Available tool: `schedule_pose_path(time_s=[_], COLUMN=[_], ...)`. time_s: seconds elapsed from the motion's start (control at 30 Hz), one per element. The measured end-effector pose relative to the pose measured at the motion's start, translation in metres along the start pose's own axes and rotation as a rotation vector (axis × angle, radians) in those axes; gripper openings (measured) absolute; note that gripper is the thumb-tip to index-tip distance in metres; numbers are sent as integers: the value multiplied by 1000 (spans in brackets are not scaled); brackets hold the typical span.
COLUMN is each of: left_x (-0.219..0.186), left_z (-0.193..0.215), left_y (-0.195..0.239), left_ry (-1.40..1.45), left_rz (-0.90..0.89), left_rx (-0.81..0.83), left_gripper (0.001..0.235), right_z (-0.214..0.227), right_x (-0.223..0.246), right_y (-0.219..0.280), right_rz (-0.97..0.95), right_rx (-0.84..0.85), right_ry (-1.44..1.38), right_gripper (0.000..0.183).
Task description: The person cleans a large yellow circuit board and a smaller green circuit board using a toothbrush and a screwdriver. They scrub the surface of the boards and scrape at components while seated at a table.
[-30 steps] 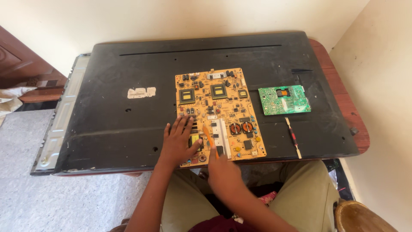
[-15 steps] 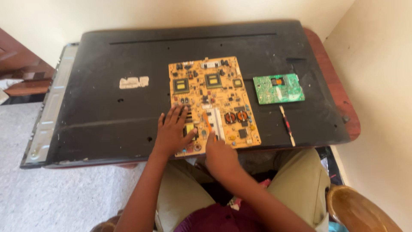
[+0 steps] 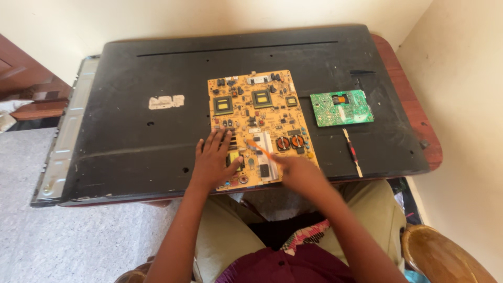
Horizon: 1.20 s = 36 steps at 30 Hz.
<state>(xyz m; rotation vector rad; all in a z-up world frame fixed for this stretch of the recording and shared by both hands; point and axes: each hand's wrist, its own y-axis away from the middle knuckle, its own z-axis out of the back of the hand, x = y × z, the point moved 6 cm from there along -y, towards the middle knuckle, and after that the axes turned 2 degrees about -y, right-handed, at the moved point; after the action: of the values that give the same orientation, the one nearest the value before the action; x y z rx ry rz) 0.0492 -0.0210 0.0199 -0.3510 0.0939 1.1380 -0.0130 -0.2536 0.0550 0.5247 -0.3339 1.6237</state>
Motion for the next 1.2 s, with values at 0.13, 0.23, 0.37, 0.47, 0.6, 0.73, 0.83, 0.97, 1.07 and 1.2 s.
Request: schedule_pose_path(time_s=[0.13,0.23,0.37,0.47,0.6,0.73,0.83,0.97,1.07,1.2], left_x=[-1,0,-2,-1,-4,-1,-4,-1,2,4], left_z=[-4,-2,-2,2,-2,1,-1,-1,-3,-5], left_y=[0,0,3,0,0,1,1,0,1,-3], left_ry=[-13,-1,-23,-39,-29,-32,-37,-29,0,1], left_rz=[18,18,-6,-16,-18,1,8,23,25,26], left_rx=[15,-7,-34,-64,-69,-44,-45,-34,-38,-4], left_gripper=[75,65,59,59,58,60,59,60,61,60], right_z=[0,0,-5,-14,-29,-29,-17,6,34,34], right_x=[-8,-14,-8,7,8,13,14,-16,-29,-45], right_y=[-7,-16,-11,5,21,32,41,43,29,-5], right_rz=[64,2,81,163,28,52,145,-76,156,218], right_rx=[36,126,122,33,58,-32,-123,-3,61,270], right_ry=[86,114,142,126,129,25,-8,-414,-176,-124], right_gripper=[62,66,74,61,60,56,52,68,34,35])
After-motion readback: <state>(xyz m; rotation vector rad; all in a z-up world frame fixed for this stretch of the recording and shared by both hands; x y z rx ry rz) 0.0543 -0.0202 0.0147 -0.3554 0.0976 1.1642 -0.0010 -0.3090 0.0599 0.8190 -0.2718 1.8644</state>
